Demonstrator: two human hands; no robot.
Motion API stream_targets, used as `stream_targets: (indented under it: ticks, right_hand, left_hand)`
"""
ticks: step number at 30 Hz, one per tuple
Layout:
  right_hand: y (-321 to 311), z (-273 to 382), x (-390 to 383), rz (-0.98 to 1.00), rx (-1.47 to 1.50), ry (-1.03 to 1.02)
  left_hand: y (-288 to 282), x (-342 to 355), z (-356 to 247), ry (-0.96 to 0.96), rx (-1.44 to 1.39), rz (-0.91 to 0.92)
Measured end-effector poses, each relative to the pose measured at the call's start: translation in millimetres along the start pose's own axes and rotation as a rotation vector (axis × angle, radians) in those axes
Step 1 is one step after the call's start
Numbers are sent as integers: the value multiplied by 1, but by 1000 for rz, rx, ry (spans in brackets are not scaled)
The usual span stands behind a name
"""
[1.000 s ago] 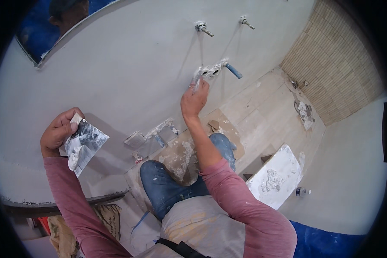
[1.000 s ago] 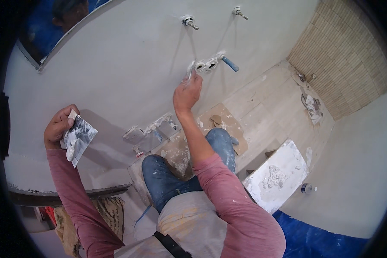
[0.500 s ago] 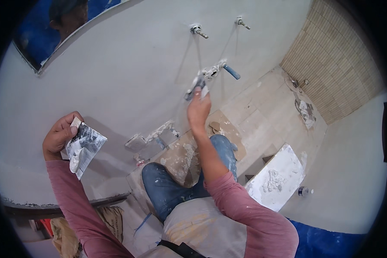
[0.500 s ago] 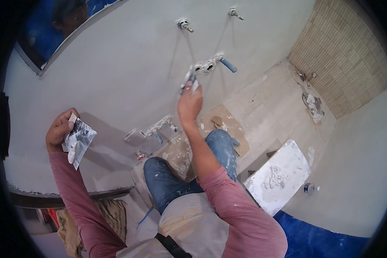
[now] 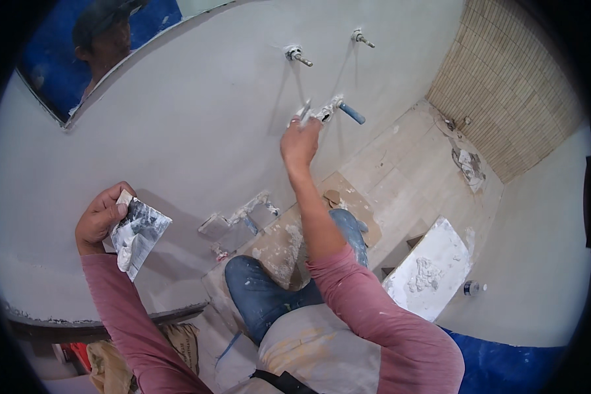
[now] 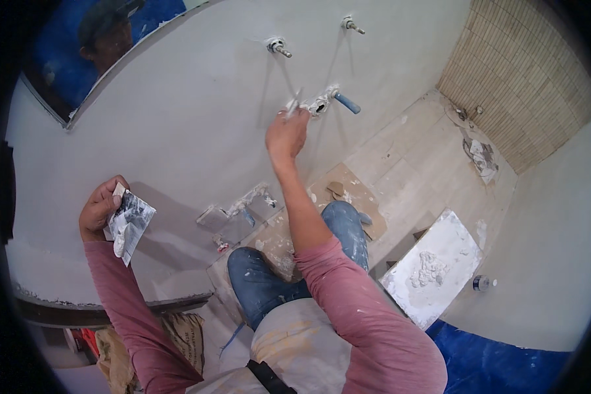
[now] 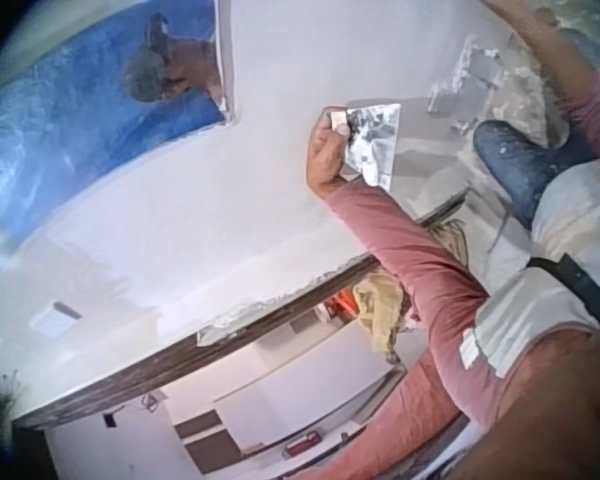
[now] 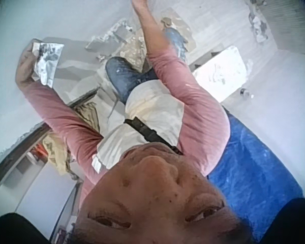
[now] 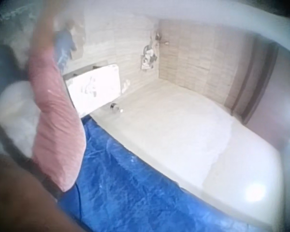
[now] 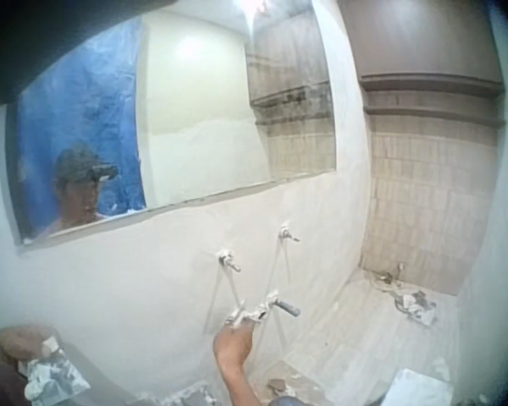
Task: The person mixes and transfers plaster between putty knives, then applies and smooths the plaster onto the wall around pipes and fixtures.
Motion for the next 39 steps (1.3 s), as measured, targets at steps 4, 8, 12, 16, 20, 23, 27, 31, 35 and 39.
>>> stream_targets:
  ticks: [4, 8, 12, 16, 20, 23, 27, 31, 35, 39]
  right_hand:
    - [9, 67, -69, 69, -75, -579]
    - [12, 61, -100, 339, -71, -714]
    - [-15, -10, -54, 131, 4, -462]
    - [-24, -37, -25, 56, -26, -422]
    - [-14, -33, -26, 98, -44, -473]
    - [-5, -36, -29, 79, -115, -503]
    - [11, -33, -43, -1, -123, -527]
    - [33, 9, -104, 153, -141, -656]
    - [32, 6, -132, 349, -180, -796]
    - [2, -44, -87, 230, -127, -641]
  left_hand:
    - [-2, -1, 2, 10, 8, -8]
    - [-2, -4, 1, 3, 13, -16]
    - [0, -2, -2, 9, 24, -19]
    - [-2, -2, -1, 2, 24, -3]
    - [-5, -4, 3, -9, 23, -12]
    - [-4, -4, 3, -22, 21, -18]
    - [-2, -1, 3, -17, 3, -15]
    - [-3, -4, 7, -17, -24, -12]
    - [-9, -8, 7, 10, 2, -56]
    - [-8, -4, 6, -4, -2, -51]
Point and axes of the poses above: each hand's wrist, its own x-axis towards the middle knuckle, its own y-axis out of the palm, z = x × y, the point moved 9 cm from there along x, towards the middle knuckle, and after that the axes turned 8 degrees about x, right-handed, at the moved point
